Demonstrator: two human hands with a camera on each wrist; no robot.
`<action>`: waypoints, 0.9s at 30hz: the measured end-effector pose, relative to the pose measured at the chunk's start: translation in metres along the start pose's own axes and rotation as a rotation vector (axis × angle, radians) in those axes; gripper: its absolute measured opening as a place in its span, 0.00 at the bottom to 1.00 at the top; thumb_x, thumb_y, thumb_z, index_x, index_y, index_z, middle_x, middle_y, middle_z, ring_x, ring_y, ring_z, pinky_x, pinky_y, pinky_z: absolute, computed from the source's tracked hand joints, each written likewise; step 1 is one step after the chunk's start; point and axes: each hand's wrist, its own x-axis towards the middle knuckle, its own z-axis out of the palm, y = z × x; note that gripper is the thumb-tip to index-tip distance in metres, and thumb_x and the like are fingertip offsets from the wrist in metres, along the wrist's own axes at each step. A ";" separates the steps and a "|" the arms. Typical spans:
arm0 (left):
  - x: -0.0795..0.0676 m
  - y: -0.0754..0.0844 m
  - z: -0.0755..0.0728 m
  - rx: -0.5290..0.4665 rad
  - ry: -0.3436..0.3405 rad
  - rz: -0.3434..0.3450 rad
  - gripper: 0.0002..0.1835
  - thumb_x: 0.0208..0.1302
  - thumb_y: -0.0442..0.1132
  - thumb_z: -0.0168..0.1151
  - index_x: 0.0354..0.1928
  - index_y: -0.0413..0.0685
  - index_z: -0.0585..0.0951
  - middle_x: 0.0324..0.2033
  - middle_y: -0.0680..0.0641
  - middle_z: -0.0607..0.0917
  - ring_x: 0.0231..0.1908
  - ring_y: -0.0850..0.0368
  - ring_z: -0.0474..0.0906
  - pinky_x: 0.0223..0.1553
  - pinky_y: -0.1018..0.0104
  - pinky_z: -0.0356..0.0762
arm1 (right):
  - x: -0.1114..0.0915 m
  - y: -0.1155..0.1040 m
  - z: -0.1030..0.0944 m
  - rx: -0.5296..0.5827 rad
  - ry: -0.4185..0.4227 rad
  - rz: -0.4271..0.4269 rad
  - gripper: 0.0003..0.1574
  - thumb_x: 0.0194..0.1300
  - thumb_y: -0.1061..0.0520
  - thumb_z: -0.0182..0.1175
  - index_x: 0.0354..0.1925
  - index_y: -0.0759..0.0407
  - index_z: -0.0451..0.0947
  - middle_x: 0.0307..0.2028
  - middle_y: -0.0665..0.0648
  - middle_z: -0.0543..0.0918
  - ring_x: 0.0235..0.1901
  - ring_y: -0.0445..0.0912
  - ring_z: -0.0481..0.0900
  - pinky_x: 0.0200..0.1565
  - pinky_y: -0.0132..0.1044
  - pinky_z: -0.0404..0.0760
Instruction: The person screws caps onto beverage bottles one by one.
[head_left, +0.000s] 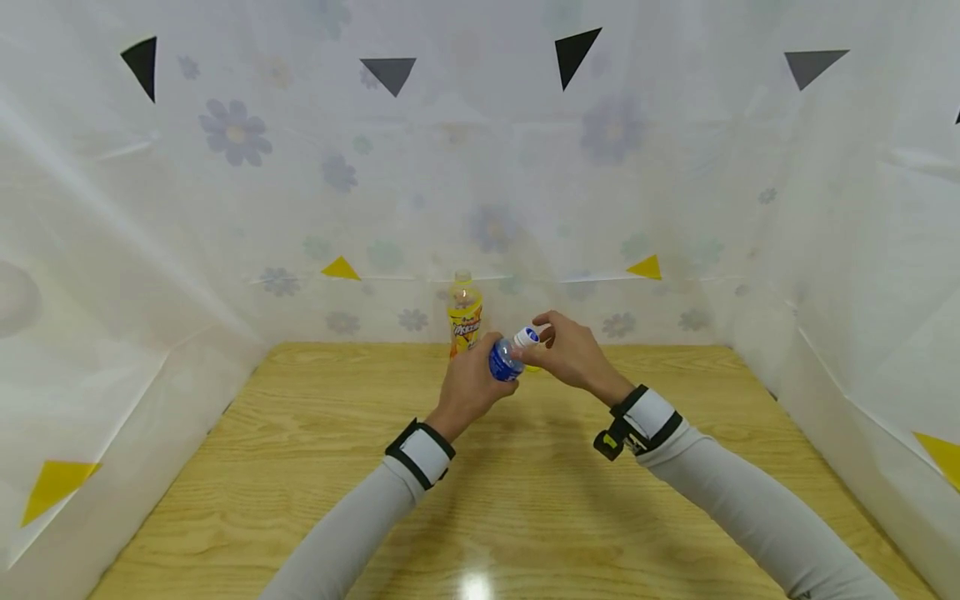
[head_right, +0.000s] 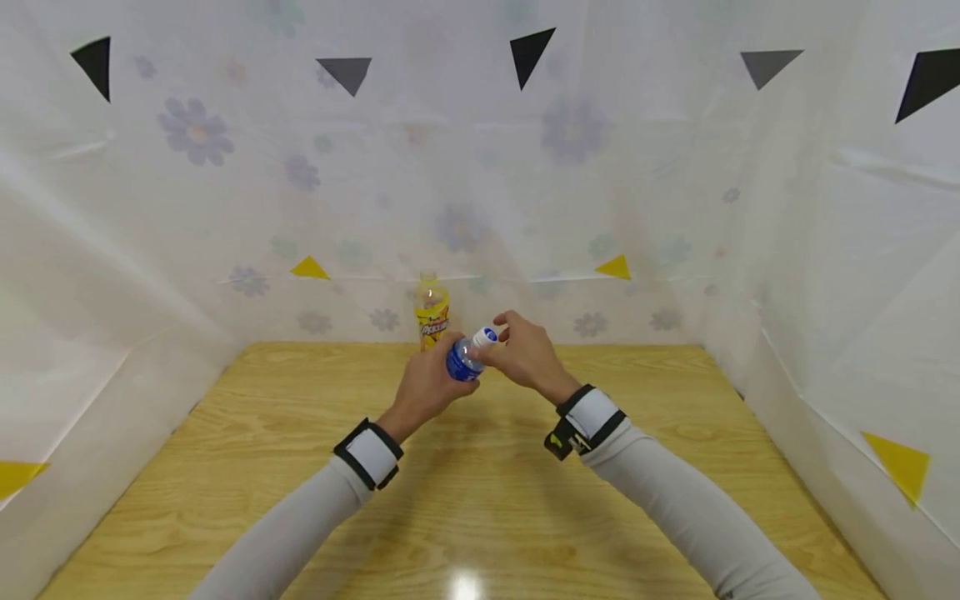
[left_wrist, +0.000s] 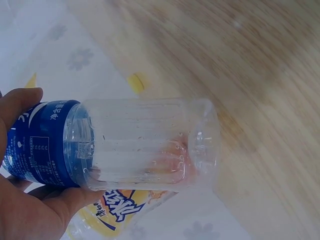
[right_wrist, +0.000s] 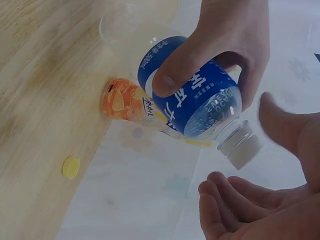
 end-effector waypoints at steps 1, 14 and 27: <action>0.000 0.000 0.000 -0.001 0.000 0.000 0.38 0.52 0.43 0.80 0.64 0.46 0.74 0.52 0.42 0.86 0.49 0.47 0.85 0.50 0.52 0.84 | 0.000 0.000 0.000 0.001 0.007 -0.015 0.43 0.65 0.43 0.67 0.69 0.63 0.67 0.56 0.69 0.81 0.51 0.61 0.82 0.45 0.51 0.84; 0.000 0.000 0.002 -0.014 -0.012 0.000 0.38 0.51 0.41 0.81 0.64 0.46 0.74 0.52 0.42 0.86 0.49 0.47 0.85 0.50 0.52 0.84 | -0.004 -0.005 0.003 0.016 0.062 -0.144 0.21 0.70 0.65 0.57 0.60 0.62 0.79 0.51 0.63 0.85 0.47 0.57 0.84 0.49 0.53 0.83; 0.000 0.000 0.005 -0.028 -0.009 0.005 0.38 0.51 0.40 0.81 0.64 0.45 0.74 0.51 0.41 0.86 0.49 0.47 0.85 0.50 0.51 0.83 | -0.004 -0.003 0.004 0.020 0.093 -0.146 0.19 0.70 0.61 0.60 0.57 0.66 0.80 0.47 0.64 0.87 0.43 0.56 0.85 0.44 0.50 0.84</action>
